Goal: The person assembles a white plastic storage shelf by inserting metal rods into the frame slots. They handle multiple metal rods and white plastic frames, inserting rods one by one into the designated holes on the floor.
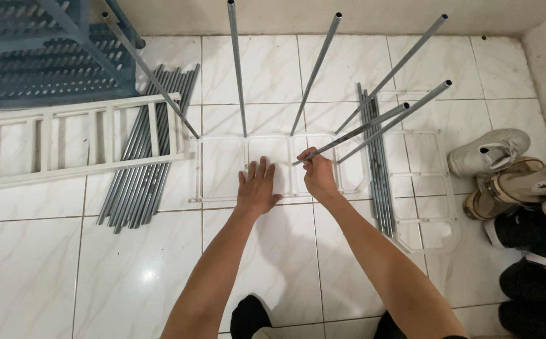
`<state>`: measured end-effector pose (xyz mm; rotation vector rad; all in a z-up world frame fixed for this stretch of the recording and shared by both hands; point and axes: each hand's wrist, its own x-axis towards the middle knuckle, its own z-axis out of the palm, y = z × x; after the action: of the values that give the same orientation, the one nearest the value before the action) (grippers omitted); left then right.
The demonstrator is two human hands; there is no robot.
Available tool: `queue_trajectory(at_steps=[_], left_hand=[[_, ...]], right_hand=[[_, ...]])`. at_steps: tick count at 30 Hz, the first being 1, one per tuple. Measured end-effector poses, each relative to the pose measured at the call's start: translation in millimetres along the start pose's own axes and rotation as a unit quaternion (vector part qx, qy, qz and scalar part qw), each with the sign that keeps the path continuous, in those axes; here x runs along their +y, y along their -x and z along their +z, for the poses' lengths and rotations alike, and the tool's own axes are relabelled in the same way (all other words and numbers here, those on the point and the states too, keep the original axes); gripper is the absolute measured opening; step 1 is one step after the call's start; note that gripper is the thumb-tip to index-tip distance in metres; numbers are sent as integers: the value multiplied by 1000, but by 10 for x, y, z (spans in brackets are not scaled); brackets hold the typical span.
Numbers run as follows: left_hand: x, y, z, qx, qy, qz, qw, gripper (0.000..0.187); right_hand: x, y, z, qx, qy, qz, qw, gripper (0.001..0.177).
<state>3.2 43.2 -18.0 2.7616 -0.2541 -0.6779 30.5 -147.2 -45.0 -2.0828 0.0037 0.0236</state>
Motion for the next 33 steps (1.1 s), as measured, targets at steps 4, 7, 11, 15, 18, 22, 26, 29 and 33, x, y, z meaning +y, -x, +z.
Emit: queue_trajectory(at_steps=[4, 7, 11, 15, 18, 22, 26, 29, 33], left_hand=[[-40, -45, 2, -18, 2, -8, 1000, 98], [-67, -57, 37, -7, -4, 4, 1000, 98], [-87, -45, 60, -2, -9, 12, 1000, 97], [-65, -33, -15, -11, -22, 10, 1000, 98], [-34, -4, -91, -11, -47, 8, 999, 97], [-11, 10, -150, -30, -40, -32, 998, 99], [-36, -11, -108, -21, -26, -27, 999, 100], [-85, -2, -44, 8, -33, -1, 999, 100], [-121, 1, 26, 29, -35, 8, 999, 98]], right_hand=[[-55, 1, -28, 0, 5, -2, 1000, 24], [-126, -2, -54, -17, 16, 7, 1000, 29], [-198, -8, -71, -41, 30, 23, 998, 26], [-240, -20, -90, -40, 29, 11, 999, 31], [-257, -31, -121, -56, 48, 18, 997, 35], [-298, -79, -150, -68, 63, 34, 995, 39], [-343, -96, -182, -87, 60, 78, 991, 27], [-367, -98, -185, -78, 61, 23, 995, 31], [-324, -79, -165, -98, 89, 37, 991, 31]])
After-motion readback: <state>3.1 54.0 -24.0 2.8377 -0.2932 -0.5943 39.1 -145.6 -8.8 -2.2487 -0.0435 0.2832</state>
